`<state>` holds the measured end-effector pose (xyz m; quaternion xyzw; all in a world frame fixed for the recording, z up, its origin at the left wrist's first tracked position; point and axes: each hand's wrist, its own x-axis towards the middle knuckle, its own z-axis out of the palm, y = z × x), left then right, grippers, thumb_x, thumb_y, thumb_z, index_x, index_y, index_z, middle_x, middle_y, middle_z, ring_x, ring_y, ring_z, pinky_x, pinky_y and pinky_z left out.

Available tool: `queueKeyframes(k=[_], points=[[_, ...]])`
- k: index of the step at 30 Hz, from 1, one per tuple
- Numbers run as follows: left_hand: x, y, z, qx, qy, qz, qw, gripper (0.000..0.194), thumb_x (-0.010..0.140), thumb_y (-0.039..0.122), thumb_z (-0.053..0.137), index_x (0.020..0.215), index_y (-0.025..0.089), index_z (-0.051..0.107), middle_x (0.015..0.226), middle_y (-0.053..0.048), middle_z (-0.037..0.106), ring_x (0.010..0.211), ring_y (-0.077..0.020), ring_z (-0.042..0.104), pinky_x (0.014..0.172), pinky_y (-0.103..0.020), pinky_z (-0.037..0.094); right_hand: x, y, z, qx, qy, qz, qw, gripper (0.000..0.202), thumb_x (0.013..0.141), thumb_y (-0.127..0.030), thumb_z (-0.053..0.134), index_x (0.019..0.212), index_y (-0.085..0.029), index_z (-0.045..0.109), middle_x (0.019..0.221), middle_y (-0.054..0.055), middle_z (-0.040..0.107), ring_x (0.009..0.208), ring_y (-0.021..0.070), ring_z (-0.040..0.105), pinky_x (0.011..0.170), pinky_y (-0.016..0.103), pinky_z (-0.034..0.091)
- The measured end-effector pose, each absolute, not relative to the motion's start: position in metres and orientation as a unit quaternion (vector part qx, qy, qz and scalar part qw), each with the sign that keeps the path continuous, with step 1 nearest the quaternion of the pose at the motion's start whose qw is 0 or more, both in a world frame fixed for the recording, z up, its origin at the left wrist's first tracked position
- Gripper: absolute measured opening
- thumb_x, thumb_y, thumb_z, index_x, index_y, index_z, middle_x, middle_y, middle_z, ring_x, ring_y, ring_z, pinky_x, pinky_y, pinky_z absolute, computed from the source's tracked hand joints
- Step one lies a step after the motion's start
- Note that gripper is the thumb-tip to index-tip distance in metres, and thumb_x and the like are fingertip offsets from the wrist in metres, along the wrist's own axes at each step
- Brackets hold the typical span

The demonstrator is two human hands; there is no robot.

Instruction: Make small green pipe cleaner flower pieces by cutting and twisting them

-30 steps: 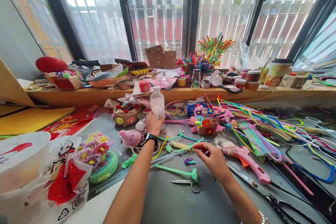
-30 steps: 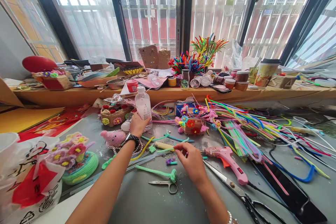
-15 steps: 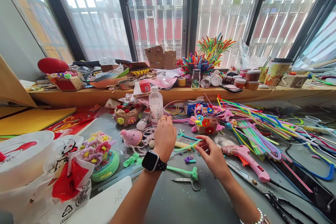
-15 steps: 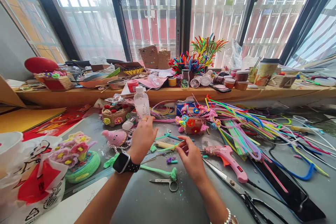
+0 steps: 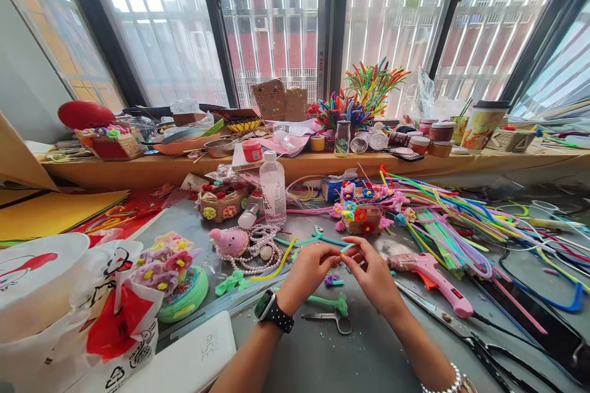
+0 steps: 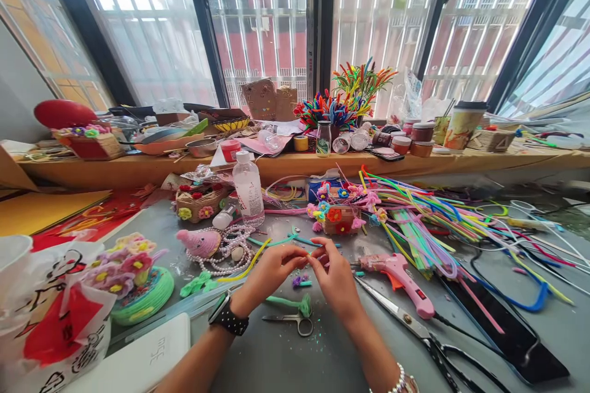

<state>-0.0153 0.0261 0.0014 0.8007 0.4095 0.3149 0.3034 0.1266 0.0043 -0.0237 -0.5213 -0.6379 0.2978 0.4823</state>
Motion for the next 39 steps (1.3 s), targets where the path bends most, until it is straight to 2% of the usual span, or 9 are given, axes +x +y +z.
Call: queueKeyframes(k=[6, 12, 22, 32, 39], points=[[-0.0167, 0.0265, 0.0000, 0.788, 0.443, 0.316, 0.288, 0.019, 0.073, 0.020, 0.047, 0.076, 0.017, 0.065, 0.072, -0.002, 0.067, 0.068, -0.0140, 0.058, 0.064, -0.022, 0.043, 0.1266, 0.0031, -0.0217, -0.524, -0.646, 0.299, 0.467, 0.025, 0.077, -0.031, 0.047, 0.097, -0.017, 0.050, 0.074, 0.003, 0.062, 0.062, 0.0145, 0.055, 0.054, 0.024, 0.042], [-0.0158, 0.0280, -0.0037, 0.781, 0.444, 0.322, 0.300, 0.021, 0.075, 0.024, 0.045, 0.075, 0.017, 0.065, 0.071, -0.003, 0.067, 0.067, -0.0142, 0.058, 0.063, -0.022, 0.043, 0.1277, 0.0033, -0.0224, -0.545, -0.652, 0.260, 0.459, 0.026, 0.081, -0.035, 0.040, 0.079, -0.017, 0.058, 0.074, 0.005, 0.062, 0.065, 0.0159, 0.055, 0.058, 0.026, 0.041], [-0.0163, 0.0271, -0.0011, 0.777, 0.446, 0.331, 0.297, 0.020, 0.076, 0.024, 0.043, 0.069, 0.017, 0.060, 0.065, -0.001, 0.063, 0.062, -0.0130, 0.056, 0.060, -0.022, 0.042, 0.1282, 0.0051, -0.0244, -0.543, -0.688, 0.201, 0.438, 0.030, 0.083, -0.036, 0.036, 0.067, -0.018, 0.054, 0.065, 0.003, 0.057, 0.060, 0.0146, 0.051, 0.054, 0.024, 0.038], [-0.0110, 0.0241, -0.0018, 0.759, 0.415, 0.345, 0.364, 0.019, 0.077, 0.026, 0.042, 0.070, 0.015, 0.056, 0.063, -0.002, 0.060, 0.057, -0.0118, 0.056, 0.056, -0.021, 0.042, 0.1268, 0.0061, -0.0272, -0.525, -0.708, 0.187, 0.433, 0.027, 0.084, -0.032, 0.033, 0.069, -0.018, 0.050, 0.063, 0.001, 0.053, 0.059, 0.0138, 0.049, 0.054, 0.023, 0.037], [-0.0118, 0.0234, -0.0020, 0.783, 0.413, 0.340, 0.318, 0.017, 0.077, 0.025, 0.044, 0.077, 0.016, 0.059, 0.072, -0.003, 0.063, 0.063, -0.0122, 0.057, 0.059, -0.021, 0.043, 0.1271, 0.0054, -0.0261, -0.542, -0.696, 0.182, 0.435, 0.027, 0.084, -0.033, 0.032, 0.068, -0.019, 0.048, 0.062, 0.001, 0.052, 0.057, 0.0140, 0.048, 0.053, 0.024, 0.036]])
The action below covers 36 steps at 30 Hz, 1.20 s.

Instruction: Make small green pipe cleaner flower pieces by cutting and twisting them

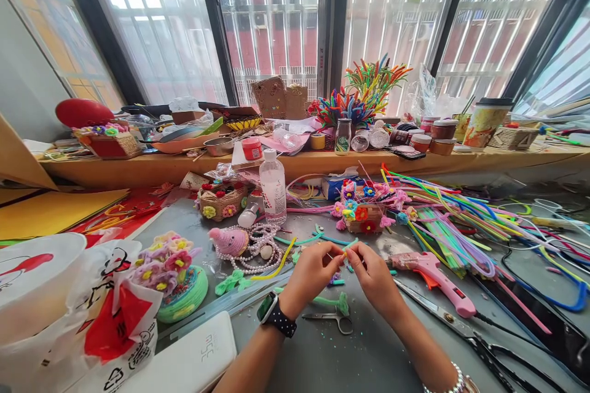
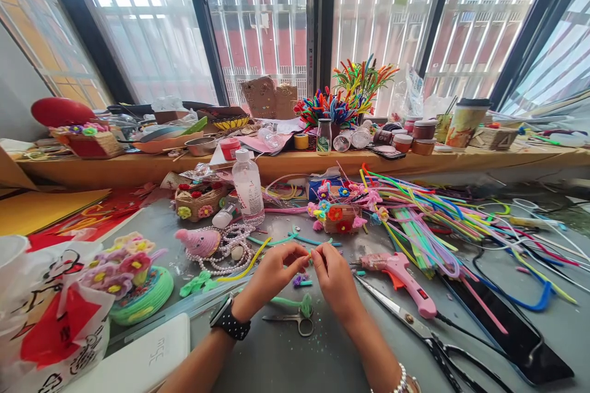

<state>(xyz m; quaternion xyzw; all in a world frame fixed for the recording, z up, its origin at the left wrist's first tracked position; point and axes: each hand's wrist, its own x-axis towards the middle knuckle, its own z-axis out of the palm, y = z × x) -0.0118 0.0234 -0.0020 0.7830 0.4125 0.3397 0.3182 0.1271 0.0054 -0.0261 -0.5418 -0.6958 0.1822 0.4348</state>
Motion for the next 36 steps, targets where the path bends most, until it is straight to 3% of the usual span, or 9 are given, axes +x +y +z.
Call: queueKeyframes(k=[8, 23, 36], points=[[-0.009, 0.016, 0.000, 0.825, 0.447, 0.314, 0.143, 0.017, 0.077, 0.020, 0.043, 0.079, 0.018, 0.059, 0.075, -0.003, 0.063, 0.064, -0.0130, 0.055, 0.061, -0.024, 0.041, 0.127, 0.007, -0.029, -0.542, -0.698, 0.201, 0.423, 0.026, 0.083, -0.033, 0.033, 0.067, -0.019, 0.047, 0.061, 0.000, 0.051, 0.056, 0.0135, 0.046, 0.053, 0.023, 0.036], [0.001, 0.009, -0.009, 0.815, 0.480, 0.319, 0.059, 0.018, 0.079, 0.022, 0.040, 0.073, 0.018, 0.057, 0.067, -0.002, 0.061, 0.063, -0.0138, 0.056, 0.058, -0.023, 0.040, 0.125, 0.006, -0.028, -0.524, -0.643, 0.286, 0.479, 0.030, 0.080, -0.041, 0.036, 0.064, -0.018, 0.047, 0.056, -0.002, 0.047, 0.053, 0.0125, 0.044, 0.051, 0.022, 0.034], [0.006, 0.005, -0.008, 0.817, 0.424, 0.366, 0.139, 0.022, 0.077, 0.021, 0.046, 0.097, 0.021, 0.053, 0.084, -0.001, 0.061, 0.066, -0.0113, 0.056, 0.064, -0.024, 0.043, 0.124, 0.002, -0.022, -0.526, -0.601, 0.289, 0.528, 0.030, 0.081, -0.042, 0.036, 0.068, -0.018, 0.050, 0.063, 0.001, 0.053, 0.060, 0.0145, 0.050, 0.057, 0.023, 0.040]])
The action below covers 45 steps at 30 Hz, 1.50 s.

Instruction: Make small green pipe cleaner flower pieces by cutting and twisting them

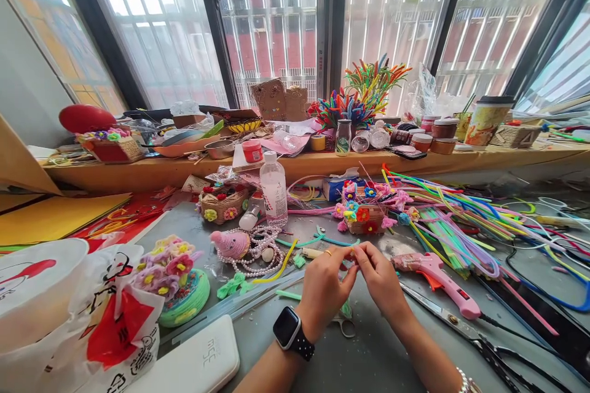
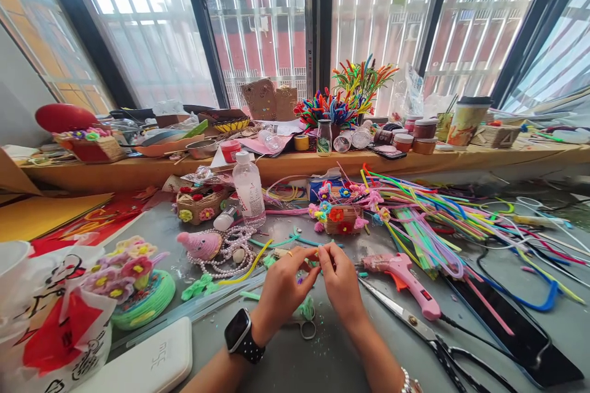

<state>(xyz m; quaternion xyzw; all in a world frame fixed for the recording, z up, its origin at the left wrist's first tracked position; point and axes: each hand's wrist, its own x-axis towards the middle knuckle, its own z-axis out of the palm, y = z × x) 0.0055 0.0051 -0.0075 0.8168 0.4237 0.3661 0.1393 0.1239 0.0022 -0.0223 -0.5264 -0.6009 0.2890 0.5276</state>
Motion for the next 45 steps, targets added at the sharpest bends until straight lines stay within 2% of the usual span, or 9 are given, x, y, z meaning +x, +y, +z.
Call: queueKeyframes(k=[7, 18, 31, 39, 45], points=[[-0.003, 0.010, -0.004, 0.814, 0.446, 0.361, 0.085, 0.014, 0.079, 0.025, 0.045, 0.082, 0.020, 0.058, 0.077, -0.001, 0.063, 0.069, -0.0131, 0.057, 0.064, -0.025, 0.041, 0.123, 0.001, -0.021, -0.515, -0.611, 0.318, 0.510, 0.032, 0.079, -0.044, 0.039, 0.067, -0.017, 0.052, 0.061, 0.000, 0.051, 0.056, 0.0127, 0.047, 0.049, 0.021, 0.037], [-0.013, 0.016, -0.001, 0.854, 0.401, 0.330, -0.022, 0.019, 0.081, 0.028, 0.044, 0.075, 0.019, 0.060, 0.070, -0.001, 0.064, 0.061, -0.0130, 0.056, 0.055, -0.023, 0.037, 0.122, 0.000, -0.020, -0.500, -0.634, 0.310, 0.502, 0.029, 0.081, -0.039, 0.039, 0.067, -0.017, 0.053, 0.059, -0.001, 0.052, 0.053, 0.0115, 0.044, 0.049, 0.021, 0.035], [-0.013, 0.017, -0.002, 0.867, 0.364, 0.340, 0.003, 0.020, 0.082, 0.026, 0.042, 0.081, 0.019, 0.061, 0.071, -0.002, 0.064, 0.065, -0.0124, 0.057, 0.058, -0.022, 0.039, 0.125, -0.002, -0.020, -0.524, -0.637, 0.260, 0.501, 0.030, 0.082, -0.040, 0.038, 0.066, -0.017, 0.052, 0.057, -0.001, 0.050, 0.052, 0.0119, 0.043, 0.048, 0.022, 0.034], [-0.014, 0.020, -0.003, 0.862, 0.345, 0.369, -0.040, 0.018, 0.080, 0.026, 0.045, 0.076, 0.018, 0.060, 0.066, -0.001, 0.063, 0.059, -0.0112, 0.055, 0.054, -0.021, 0.039, 0.124, -0.003, -0.021, -0.530, -0.667, 0.159, 0.499, 0.028, 0.084, -0.035, 0.036, 0.067, -0.018, 0.051, 0.061, 0.000, 0.051, 0.056, 0.0126, 0.046, 0.053, 0.022, 0.035], [-0.014, 0.019, -0.003, 0.860, 0.338, 0.380, -0.048, 0.018, 0.081, 0.025, 0.044, 0.077, 0.018, 0.060, 0.067, -0.001, 0.063, 0.059, -0.0105, 0.055, 0.055, -0.021, 0.039, 0.123, -0.003, -0.020, -0.526, -0.675, 0.145, 0.496, 0.028, 0.085, -0.034, 0.032, 0.067, -0.018, 0.047, 0.060, -0.001, 0.048, 0.056, 0.0130, 0.045, 0.053, 0.023, 0.035]])
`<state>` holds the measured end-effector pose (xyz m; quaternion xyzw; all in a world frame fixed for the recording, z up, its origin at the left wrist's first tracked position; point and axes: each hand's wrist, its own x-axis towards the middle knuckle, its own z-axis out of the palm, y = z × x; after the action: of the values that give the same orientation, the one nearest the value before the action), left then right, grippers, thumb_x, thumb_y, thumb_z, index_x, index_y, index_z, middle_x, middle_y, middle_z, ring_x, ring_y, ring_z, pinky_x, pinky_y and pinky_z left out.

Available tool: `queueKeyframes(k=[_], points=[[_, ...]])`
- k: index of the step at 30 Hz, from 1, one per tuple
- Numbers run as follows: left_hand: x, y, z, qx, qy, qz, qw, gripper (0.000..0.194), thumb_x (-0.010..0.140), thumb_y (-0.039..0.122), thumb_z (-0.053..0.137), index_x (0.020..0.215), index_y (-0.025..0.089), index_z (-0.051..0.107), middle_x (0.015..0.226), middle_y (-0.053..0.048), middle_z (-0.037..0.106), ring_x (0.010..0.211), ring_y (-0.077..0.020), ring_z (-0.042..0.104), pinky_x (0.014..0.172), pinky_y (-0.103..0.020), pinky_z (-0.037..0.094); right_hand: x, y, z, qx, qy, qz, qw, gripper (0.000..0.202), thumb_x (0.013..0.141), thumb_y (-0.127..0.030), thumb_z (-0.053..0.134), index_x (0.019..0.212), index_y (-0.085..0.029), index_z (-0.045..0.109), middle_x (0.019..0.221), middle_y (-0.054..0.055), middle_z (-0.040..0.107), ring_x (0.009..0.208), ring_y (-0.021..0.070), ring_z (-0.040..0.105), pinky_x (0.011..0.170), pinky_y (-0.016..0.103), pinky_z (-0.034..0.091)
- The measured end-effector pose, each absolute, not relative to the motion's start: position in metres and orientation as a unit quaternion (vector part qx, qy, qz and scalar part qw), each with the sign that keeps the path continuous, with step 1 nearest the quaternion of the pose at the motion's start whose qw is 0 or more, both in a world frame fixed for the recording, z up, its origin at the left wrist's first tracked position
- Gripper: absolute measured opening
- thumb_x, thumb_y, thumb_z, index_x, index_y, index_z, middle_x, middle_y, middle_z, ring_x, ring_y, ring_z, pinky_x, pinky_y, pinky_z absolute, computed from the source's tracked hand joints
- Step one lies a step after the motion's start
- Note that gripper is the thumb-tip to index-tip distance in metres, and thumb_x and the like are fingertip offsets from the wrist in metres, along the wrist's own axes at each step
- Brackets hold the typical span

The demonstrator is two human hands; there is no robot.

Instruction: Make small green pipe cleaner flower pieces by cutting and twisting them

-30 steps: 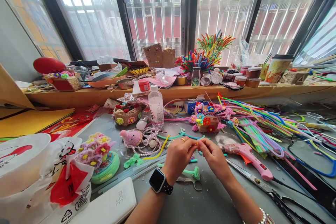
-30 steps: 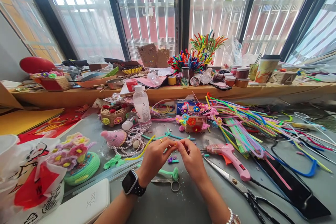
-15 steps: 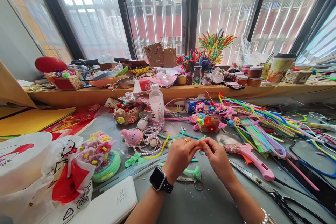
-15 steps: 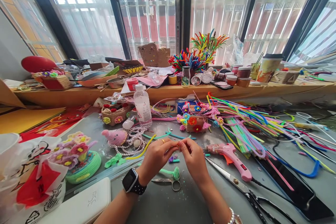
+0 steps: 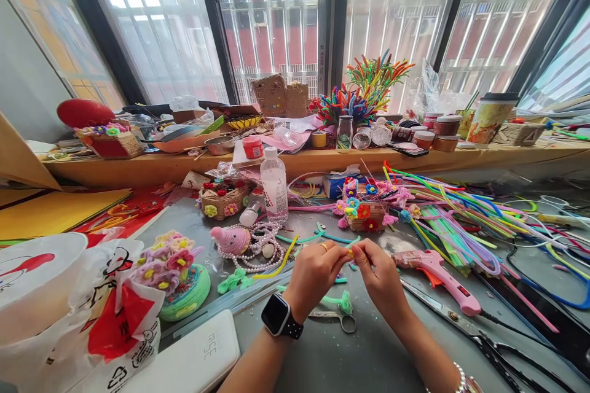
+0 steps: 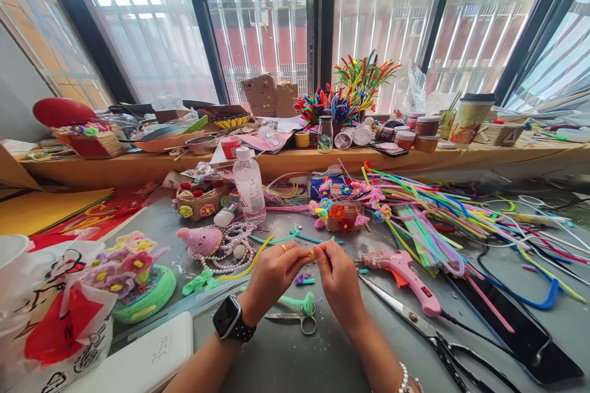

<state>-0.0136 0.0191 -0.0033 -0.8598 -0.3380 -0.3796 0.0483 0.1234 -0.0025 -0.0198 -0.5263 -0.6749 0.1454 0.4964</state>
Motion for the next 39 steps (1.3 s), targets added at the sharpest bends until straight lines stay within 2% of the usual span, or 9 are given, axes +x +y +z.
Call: queueKeyframes(k=[4, 12, 19, 25, 28, 30, 34, 39], points=[[-0.013, 0.019, -0.004, -0.854, -0.344, -0.388, 0.033, 0.017, 0.080, 0.025, 0.046, 0.079, 0.017, 0.060, 0.067, -0.001, 0.063, 0.060, -0.0106, 0.056, 0.057, -0.020, 0.040, 0.122, -0.002, -0.020, -0.530, -0.669, 0.167, 0.494, 0.031, 0.087, -0.033, 0.026, 0.064, -0.019, 0.042, 0.057, -0.002, 0.044, 0.054, 0.0126, 0.043, 0.053, 0.023, 0.034], [-0.013, 0.017, -0.002, -0.853, -0.342, -0.393, 0.037, 0.019, 0.081, 0.024, 0.043, 0.080, 0.018, 0.061, 0.067, -0.002, 0.063, 0.060, -0.0100, 0.055, 0.057, -0.020, 0.040, 0.121, -0.005, -0.020, -0.525, -0.670, 0.177, 0.495, 0.031, 0.087, -0.033, 0.025, 0.065, -0.020, 0.042, 0.057, -0.002, 0.043, 0.054, 0.0126, 0.043, 0.052, 0.022, 0.034], [-0.013, 0.019, -0.002, -0.856, -0.347, -0.381, 0.047, 0.020, 0.082, 0.024, 0.042, 0.078, 0.019, 0.061, 0.065, 0.000, 0.061, 0.058, -0.0094, 0.054, 0.055, -0.019, 0.038, 0.121, -0.001, -0.019, -0.532, -0.690, 0.160, 0.464, 0.028, 0.087, -0.032, 0.027, 0.068, -0.019, 0.044, 0.060, -0.001, 0.049, 0.056, 0.0123, 0.047, 0.054, 0.023, 0.036], [-0.016, 0.021, -0.003, -0.849, -0.356, -0.387, 0.058, 0.017, 0.081, 0.024, 0.043, 0.080, 0.020, 0.060, 0.070, 0.001, 0.063, 0.061, -0.0098, 0.055, 0.056, -0.021, 0.038, 0.151, -0.021, -0.019, -0.615, -0.689, 0.022, 0.383, 0.020, 0.084, -0.030, 0.035, 0.083, -0.018, 0.051, 0.080, 0.005, 0.058, 0.075, 0.0178, 0.053, 0.069, 0.029, 0.040], [-0.016, 0.021, -0.002, -0.846, -0.353, -0.393, 0.068, 0.017, 0.081, 0.024, 0.044, 0.079, 0.020, 0.060, 0.069, 0.001, 0.063, 0.059, -0.0098, 0.055, 0.055, -0.020, 0.037, 0.193, -0.044, -0.031, -0.656, -0.662, -0.106, 0.348, 0.027, 0.082, -0.036, 0.035, 0.089, -0.017, 0.054, 0.086, 0.008, 0.060, 0.083, 0.0220, 0.053, 0.076, 0.035, 0.039], [-0.015, 0.021, -0.002, -0.849, -0.349, -0.391, 0.063, 0.017, 0.081, 0.024, 0.043, 0.079, 0.020, 0.060, 0.069, 0.001, 0.063, 0.059, -0.0096, 0.055, 0.055, -0.020, 0.037, 0.223, -0.058, -0.040, -0.680, -0.639, -0.175, 0.314, 0.037, 0.082, -0.042, 0.031, 0.092, -0.016, 0.055, 0.087, 0.010, 0.060, 0.079, 0.0239, 0.054, 0.074, 0.038, 0.040], [-0.014, 0.020, -0.003, -0.852, -0.345, -0.391, 0.049, 0.017, 0.081, 0.024, 0.044, 0.079, 0.019, 0.060, 0.069, 0.000, 0.063, 0.060, -0.0093, 0.056, 0.056, -0.019, 0.039, 0.260, -0.070, -0.052, -0.693, -0.645, -0.191, 0.261, 0.053, 0.084, -0.048, 0.019, 0.092, -0.013, 0.057, 0.087, 0.011, 0.062, 0.079, 0.0232, 0.056, 0.071, 0.036, 0.043], [-0.015, 0.021, -0.003, -0.846, -0.351, -0.398, 0.052, 0.017, 0.081, 0.024, 0.044, 0.078, 0.019, 0.060, 0.069, 0.000, 0.063, 0.060, -0.0098, 0.056, 0.056, -0.020, 0.039, 0.263, -0.071, -0.059, -0.709, -0.631, -0.196, 0.247, 0.060, 0.083, -0.052, 0.014, 0.085, -0.013, 0.060, 0.084, 0.010, 0.065, 0.075, 0.0215, 0.061, 0.065, 0.032, 0.047]])
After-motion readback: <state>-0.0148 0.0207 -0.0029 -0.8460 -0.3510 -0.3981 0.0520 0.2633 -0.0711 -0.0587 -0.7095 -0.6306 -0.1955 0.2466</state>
